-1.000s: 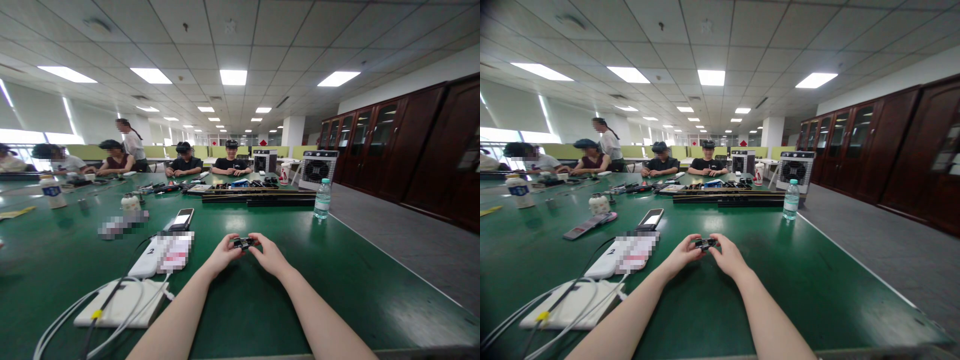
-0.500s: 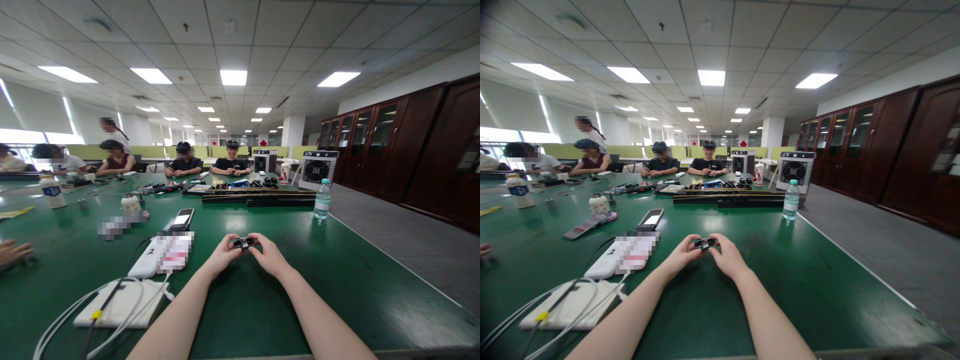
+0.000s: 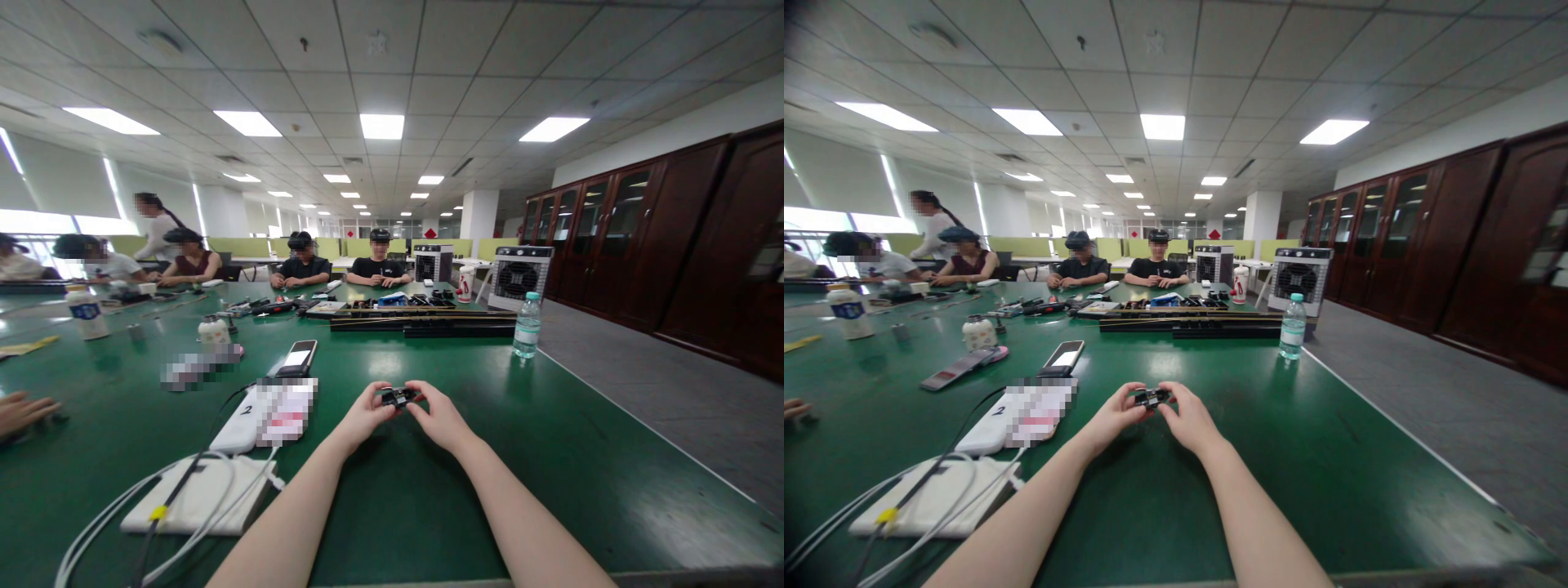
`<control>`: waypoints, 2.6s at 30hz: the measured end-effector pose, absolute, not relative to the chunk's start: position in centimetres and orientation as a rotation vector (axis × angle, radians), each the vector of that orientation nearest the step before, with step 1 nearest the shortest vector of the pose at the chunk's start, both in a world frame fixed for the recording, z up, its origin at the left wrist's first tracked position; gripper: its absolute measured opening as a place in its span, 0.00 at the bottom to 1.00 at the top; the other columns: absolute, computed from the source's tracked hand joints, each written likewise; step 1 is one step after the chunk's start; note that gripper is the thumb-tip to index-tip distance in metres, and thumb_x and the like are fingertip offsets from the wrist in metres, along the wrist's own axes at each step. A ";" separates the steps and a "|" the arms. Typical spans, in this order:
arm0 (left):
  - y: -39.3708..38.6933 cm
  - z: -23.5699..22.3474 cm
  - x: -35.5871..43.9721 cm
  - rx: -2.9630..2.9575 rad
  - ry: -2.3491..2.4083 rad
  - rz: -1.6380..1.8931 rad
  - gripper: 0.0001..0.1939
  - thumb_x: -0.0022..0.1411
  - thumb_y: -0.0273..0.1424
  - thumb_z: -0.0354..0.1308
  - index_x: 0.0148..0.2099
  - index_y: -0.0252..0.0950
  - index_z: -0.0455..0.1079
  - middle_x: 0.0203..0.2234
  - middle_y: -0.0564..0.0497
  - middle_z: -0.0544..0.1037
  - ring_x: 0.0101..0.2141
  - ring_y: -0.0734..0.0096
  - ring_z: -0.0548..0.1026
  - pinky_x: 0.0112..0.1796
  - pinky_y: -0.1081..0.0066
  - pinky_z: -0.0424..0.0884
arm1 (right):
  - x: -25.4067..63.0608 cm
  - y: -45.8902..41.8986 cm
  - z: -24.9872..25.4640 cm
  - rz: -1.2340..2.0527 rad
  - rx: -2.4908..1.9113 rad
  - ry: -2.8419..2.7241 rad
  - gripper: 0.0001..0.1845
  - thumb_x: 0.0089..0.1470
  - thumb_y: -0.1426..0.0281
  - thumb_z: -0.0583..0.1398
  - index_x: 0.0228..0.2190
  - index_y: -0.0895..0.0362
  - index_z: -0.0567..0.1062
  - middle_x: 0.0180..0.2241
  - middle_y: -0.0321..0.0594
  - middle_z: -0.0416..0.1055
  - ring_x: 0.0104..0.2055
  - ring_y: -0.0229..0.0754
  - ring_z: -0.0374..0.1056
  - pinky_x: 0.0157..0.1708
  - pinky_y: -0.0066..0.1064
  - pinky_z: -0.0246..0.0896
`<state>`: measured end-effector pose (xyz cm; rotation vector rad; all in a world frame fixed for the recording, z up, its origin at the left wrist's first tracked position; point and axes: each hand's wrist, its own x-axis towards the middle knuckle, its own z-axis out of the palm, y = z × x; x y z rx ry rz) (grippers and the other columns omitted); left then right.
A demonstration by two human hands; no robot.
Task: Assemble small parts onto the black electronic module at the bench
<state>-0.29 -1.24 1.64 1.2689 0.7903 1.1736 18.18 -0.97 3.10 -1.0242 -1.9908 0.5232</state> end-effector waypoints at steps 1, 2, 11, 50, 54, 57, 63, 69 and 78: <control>-1.2 1.6 -0.3 1.270 0.793 1.174 0.32 0.45 0.34 0.67 0.52 0.37 0.61 0.37 0.46 0.76 0.38 0.62 0.76 0.42 0.64 0.68 | 18.2 -1.0 3.1 0.522 -1.026 -1.992 0.19 0.50 0.72 0.57 0.46 0.54 0.68 0.45 0.42 0.69 0.41 0.41 0.68 0.47 0.39 0.63; -1.2 1.6 -0.3 1.270 0.795 1.175 0.31 0.44 0.34 0.67 0.51 0.37 0.61 0.37 0.46 0.76 0.38 0.62 0.75 0.42 0.64 0.68 | 18.2 -1.0 3.1 0.520 -1.026 -1.994 0.19 0.50 0.72 0.56 0.46 0.54 0.68 0.45 0.42 0.69 0.41 0.41 0.68 0.47 0.39 0.63; -1.2 1.6 -0.2 1.288 0.794 1.174 0.31 0.44 0.33 0.67 0.51 0.37 0.61 0.38 0.47 0.76 0.38 0.64 0.75 0.42 0.65 0.68 | 17.8 -1.1 3.2 0.345 -0.951 -2.014 0.18 0.46 0.70 0.61 0.42 0.53 0.73 0.48 0.44 0.68 0.53 0.45 0.61 0.55 0.43 0.55; -0.9 1.2 -0.3 1.230 0.756 1.190 0.32 0.46 0.34 0.66 0.52 0.38 0.59 0.39 0.46 0.76 0.40 0.63 0.76 0.46 0.62 0.67 | 17.9 -0.9 3.3 0.282 -0.946 -2.041 0.10 0.50 0.72 0.59 0.37 0.54 0.73 0.44 0.42 0.71 0.49 0.44 0.64 0.50 0.41 0.58; -1.0 1.4 -0.2 1.195 0.756 1.197 0.33 0.45 0.35 0.67 0.51 0.38 0.58 0.39 0.45 0.76 0.39 0.64 0.76 0.46 0.62 0.67 | 18.0 -0.8 3.3 0.256 -0.973 -2.008 0.10 0.50 0.72 0.58 0.37 0.54 0.72 0.41 0.41 0.72 0.46 0.44 0.65 0.48 0.41 0.59; -1.1 1.4 -0.2 1.176 0.761 1.199 0.34 0.44 0.35 0.68 0.51 0.37 0.57 0.39 0.45 0.76 0.38 0.64 0.76 0.45 0.63 0.67 | 18.1 -0.8 3.3 0.242 -1.022 -1.976 0.10 0.51 0.72 0.57 0.37 0.55 0.72 0.39 0.42 0.72 0.45 0.44 0.66 0.47 0.40 0.59; -1.2 1.5 0.0 1.158 0.773 1.196 0.36 0.43 0.35 0.68 0.52 0.37 0.57 0.40 0.45 0.76 0.38 0.64 0.76 0.47 0.62 0.66 | 18.2 -0.6 3.2 0.241 -1.116 -1.913 0.12 0.53 0.71 0.54 0.40 0.55 0.71 0.40 0.42 0.72 0.45 0.45 0.66 0.47 0.40 0.60; -1.4 1.7 -0.1 1.152 0.807 1.188 0.36 0.43 0.35 0.68 0.52 0.37 0.57 0.39 0.45 0.76 0.36 0.64 0.77 0.44 0.63 0.67 | 18.4 -0.4 3.1 0.201 -1.178 -1.813 0.15 0.53 0.71 0.53 0.44 0.55 0.69 0.41 0.44 0.72 0.45 0.46 0.67 0.47 0.42 0.60; -1.5 2.0 -0.1 1.155 0.840 1.173 0.34 0.43 0.35 0.68 0.51 0.38 0.57 0.36 0.48 0.76 0.33 0.67 0.76 0.39 0.67 0.67 | 18.6 -0.3 3.1 0.138 -1.215 -1.702 0.16 0.53 0.70 0.53 0.45 0.56 0.67 0.41 0.44 0.72 0.44 0.47 0.67 0.47 0.43 0.61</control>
